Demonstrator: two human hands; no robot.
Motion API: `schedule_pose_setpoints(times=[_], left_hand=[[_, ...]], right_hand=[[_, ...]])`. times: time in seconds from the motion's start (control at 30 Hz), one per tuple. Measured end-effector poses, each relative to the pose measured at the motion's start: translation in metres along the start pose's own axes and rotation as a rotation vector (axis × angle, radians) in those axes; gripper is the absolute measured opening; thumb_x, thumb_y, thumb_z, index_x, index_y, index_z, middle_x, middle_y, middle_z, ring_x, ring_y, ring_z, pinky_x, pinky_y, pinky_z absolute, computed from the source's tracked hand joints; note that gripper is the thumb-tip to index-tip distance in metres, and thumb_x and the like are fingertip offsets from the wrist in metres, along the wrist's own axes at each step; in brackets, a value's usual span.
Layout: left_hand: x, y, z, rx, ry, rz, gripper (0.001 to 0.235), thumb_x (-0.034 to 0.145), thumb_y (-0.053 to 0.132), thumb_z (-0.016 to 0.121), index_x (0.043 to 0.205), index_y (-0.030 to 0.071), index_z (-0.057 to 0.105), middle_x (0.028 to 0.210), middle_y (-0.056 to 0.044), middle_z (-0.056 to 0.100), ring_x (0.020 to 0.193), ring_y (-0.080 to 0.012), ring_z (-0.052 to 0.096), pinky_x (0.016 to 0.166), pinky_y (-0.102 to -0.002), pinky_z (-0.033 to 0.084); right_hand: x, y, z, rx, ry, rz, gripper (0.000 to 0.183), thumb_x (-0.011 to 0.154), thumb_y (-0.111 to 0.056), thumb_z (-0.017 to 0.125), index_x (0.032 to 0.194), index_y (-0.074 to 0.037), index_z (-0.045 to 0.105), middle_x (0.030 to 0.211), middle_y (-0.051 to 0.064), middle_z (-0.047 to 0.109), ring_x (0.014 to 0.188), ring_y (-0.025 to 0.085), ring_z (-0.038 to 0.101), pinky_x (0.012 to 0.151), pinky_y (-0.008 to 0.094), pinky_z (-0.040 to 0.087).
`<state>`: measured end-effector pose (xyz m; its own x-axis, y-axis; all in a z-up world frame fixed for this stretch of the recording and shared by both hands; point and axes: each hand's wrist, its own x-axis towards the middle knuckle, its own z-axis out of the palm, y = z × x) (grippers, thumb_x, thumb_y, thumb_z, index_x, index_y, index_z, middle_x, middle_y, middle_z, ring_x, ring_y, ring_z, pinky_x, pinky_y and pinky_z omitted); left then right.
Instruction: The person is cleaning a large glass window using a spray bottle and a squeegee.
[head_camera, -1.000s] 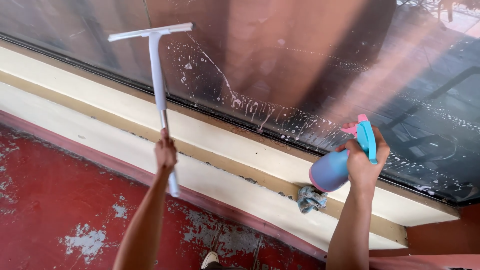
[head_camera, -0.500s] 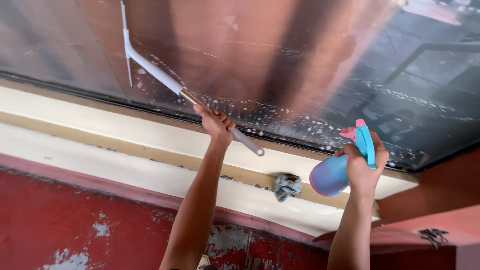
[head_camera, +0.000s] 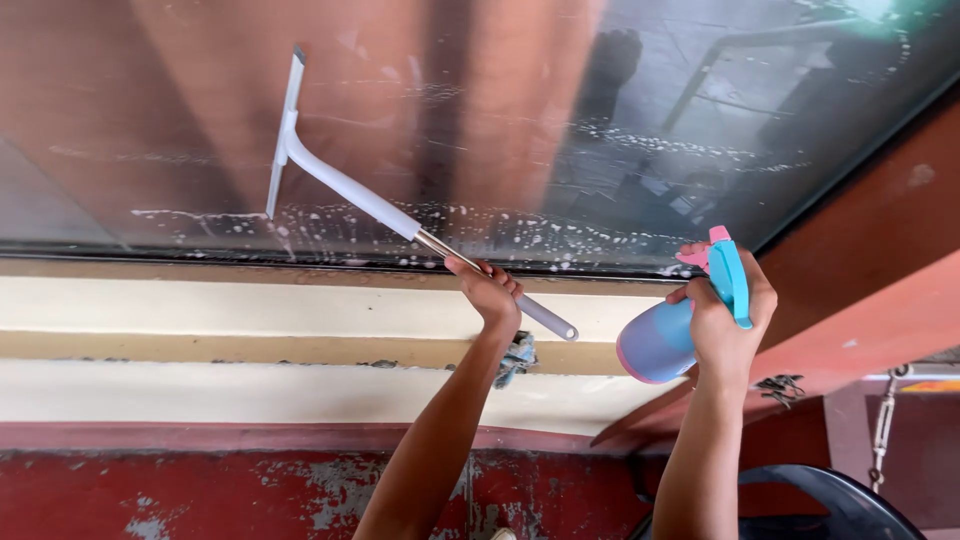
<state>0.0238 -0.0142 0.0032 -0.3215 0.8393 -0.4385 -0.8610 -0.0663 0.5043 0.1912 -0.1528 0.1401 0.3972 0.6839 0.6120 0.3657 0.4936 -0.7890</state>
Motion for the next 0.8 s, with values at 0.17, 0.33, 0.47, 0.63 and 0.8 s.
schedule_pose_setpoints(times=[0.17, 0.33, 0.47, 0.63, 0.8], left_hand=[[-0.018, -0.077, -0.008, 0.030, -0.026, -0.049, 0.066, 0.098, 0.079, 0.031, 0.074, 0.018, 0.039, 0.053, 0.001, 0.020, 0.038, -0.0147, 0.021, 0.035, -0.030, 0.021], [-0.047, -0.140, -0.010, 0.032, -0.085, -0.088, 0.065, 0.101, 0.077, 0.034, 0.073, 0.019, 0.040, 0.050, 0.000, 0.016, 0.034, -0.0165, 0.018, 0.033, -0.032, 0.023], [-0.076, -0.159, -0.013, 0.129, -0.070, -0.091, 0.063, 0.102, 0.073, 0.034, 0.072, 0.018, 0.040, 0.049, 0.002, 0.020, 0.035, -0.0127, 0.020, 0.036, -0.027, 0.022], [-0.091, -0.198, -0.034, 0.315, -0.105, -0.064, 0.060, 0.104, 0.069, 0.032, 0.073, 0.019, 0.040, 0.050, 0.003, 0.026, 0.037, -0.0109, 0.024, 0.038, -0.026, 0.025], [-0.112, -0.225, -0.044, 0.412, -0.153, -0.077, 0.058, 0.104, 0.066, 0.032, 0.073, 0.018, 0.040, 0.051, 0.003, 0.028, 0.038, -0.0103, 0.029, 0.039, -0.024, 0.029]], right_hand=[[0.000, 0.015, -0.033, -0.021, 0.051, 0.026, 0.046, 0.069, 0.019, 0.042, 0.107, 0.011, 0.065, 0.094, 0.026, 0.068, 0.053, 0.028, 0.065, 0.052, 0.035, 0.048], [-0.003, 0.006, -0.062, -0.078, 0.097, 0.023, 0.042, 0.069, 0.019, 0.042, 0.103, 0.012, 0.065, 0.083, 0.025, 0.066, 0.051, 0.026, 0.063, 0.056, 0.034, 0.048], [-0.002, -0.006, -0.084, -0.172, 0.148, 0.055, 0.044, 0.067, 0.014, 0.045, 0.104, 0.006, 0.068, 0.077, 0.017, 0.066, 0.051, 0.023, 0.064, 0.057, 0.027, 0.043], [-0.002, -0.014, -0.106, -0.294, 0.176, 0.089, 0.044, 0.068, 0.008, 0.047, 0.105, 0.001, 0.071, 0.061, 0.010, 0.059, 0.050, 0.016, 0.056, 0.060, 0.021, 0.038], [-0.007, -0.028, -0.114, -0.338, 0.221, 0.131, 0.042, 0.067, 0.005, 0.047, 0.101, -0.002, 0.070, 0.055, 0.007, 0.058, 0.049, 0.013, 0.048, 0.060, 0.022, 0.032]])
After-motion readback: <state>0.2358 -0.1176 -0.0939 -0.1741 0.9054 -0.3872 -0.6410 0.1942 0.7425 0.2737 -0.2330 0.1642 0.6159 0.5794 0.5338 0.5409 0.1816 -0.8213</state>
